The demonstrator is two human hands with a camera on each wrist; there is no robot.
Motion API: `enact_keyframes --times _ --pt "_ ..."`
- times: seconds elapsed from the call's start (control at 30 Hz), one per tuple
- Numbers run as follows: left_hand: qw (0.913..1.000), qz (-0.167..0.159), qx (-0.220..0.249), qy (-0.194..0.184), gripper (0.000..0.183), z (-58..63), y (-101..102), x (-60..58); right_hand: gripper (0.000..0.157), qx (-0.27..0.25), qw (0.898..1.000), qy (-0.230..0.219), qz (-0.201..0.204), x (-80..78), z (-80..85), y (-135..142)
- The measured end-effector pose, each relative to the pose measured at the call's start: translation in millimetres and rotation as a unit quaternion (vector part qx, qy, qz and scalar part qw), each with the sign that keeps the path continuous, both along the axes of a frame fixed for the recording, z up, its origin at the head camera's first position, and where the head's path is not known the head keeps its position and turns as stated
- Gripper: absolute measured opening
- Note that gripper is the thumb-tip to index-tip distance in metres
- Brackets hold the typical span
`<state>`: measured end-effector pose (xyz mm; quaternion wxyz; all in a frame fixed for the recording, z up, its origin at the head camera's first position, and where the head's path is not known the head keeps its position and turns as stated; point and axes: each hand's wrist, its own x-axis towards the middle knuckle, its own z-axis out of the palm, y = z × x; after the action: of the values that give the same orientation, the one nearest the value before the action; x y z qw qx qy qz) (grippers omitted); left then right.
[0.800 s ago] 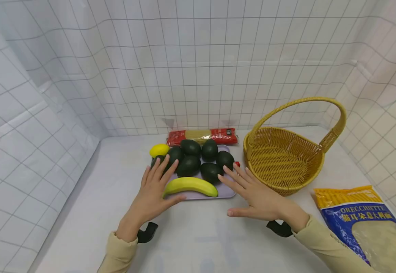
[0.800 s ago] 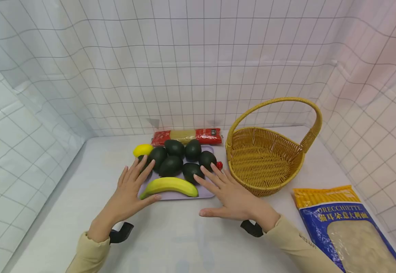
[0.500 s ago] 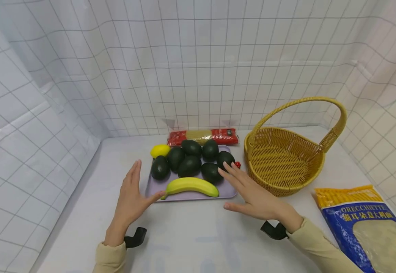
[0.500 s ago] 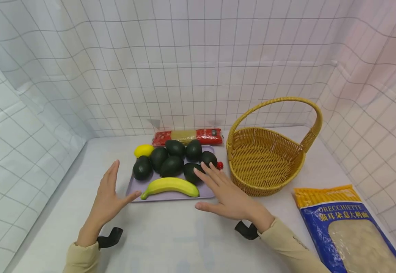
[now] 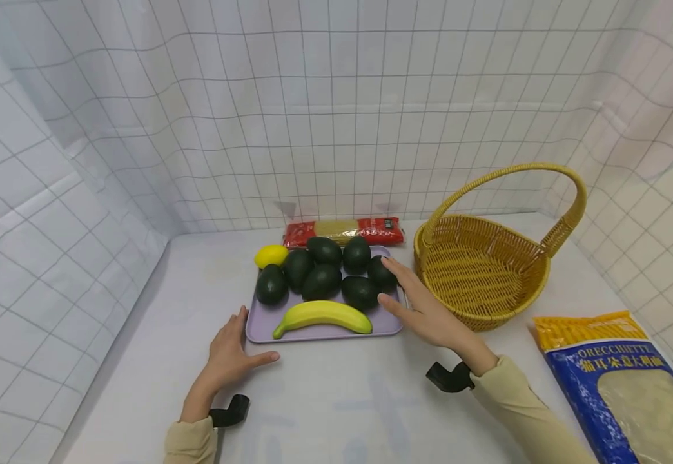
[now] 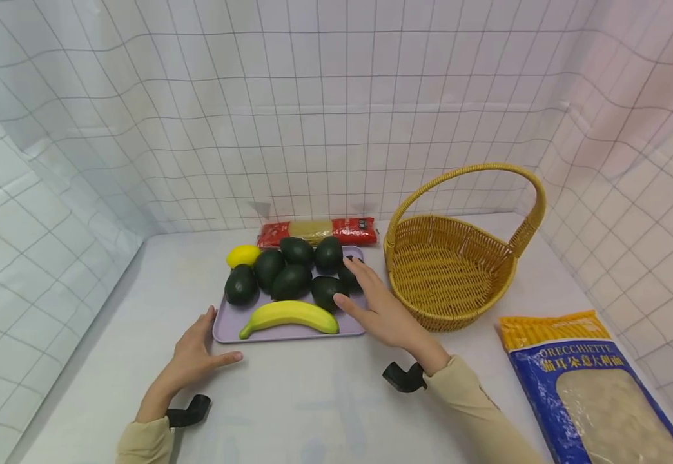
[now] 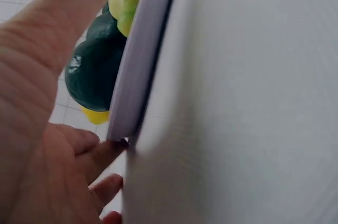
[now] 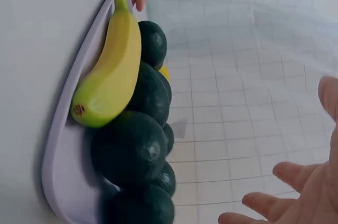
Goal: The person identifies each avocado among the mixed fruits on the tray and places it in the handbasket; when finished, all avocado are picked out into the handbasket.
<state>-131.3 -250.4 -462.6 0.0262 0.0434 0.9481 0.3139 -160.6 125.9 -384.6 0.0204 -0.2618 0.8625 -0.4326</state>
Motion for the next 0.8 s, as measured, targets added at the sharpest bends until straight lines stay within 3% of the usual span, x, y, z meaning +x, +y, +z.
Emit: enact_keyframes --times 0.17,0.43,0.8 --pt "0.9999 -0.010 0.002 0.014 0.121 -7.7 0 -0.9 0.062 -0.045 0.998 -0.025 -0.032 -7.5 -7.6 -7" --pt "0.9984 0.001 -0.012 0.055 0.111 -19.1 0 -1.6 0.060 -0.080 0.994 0.001 -0.079 -22.1 -16.2 -19" --pt "0.9959 0.019 -0.016 0.087 0.097 -21.9 0 -1.0 0.058 -0.023 0.993 0.042 -0.108 -31.2 -23.3 -30"
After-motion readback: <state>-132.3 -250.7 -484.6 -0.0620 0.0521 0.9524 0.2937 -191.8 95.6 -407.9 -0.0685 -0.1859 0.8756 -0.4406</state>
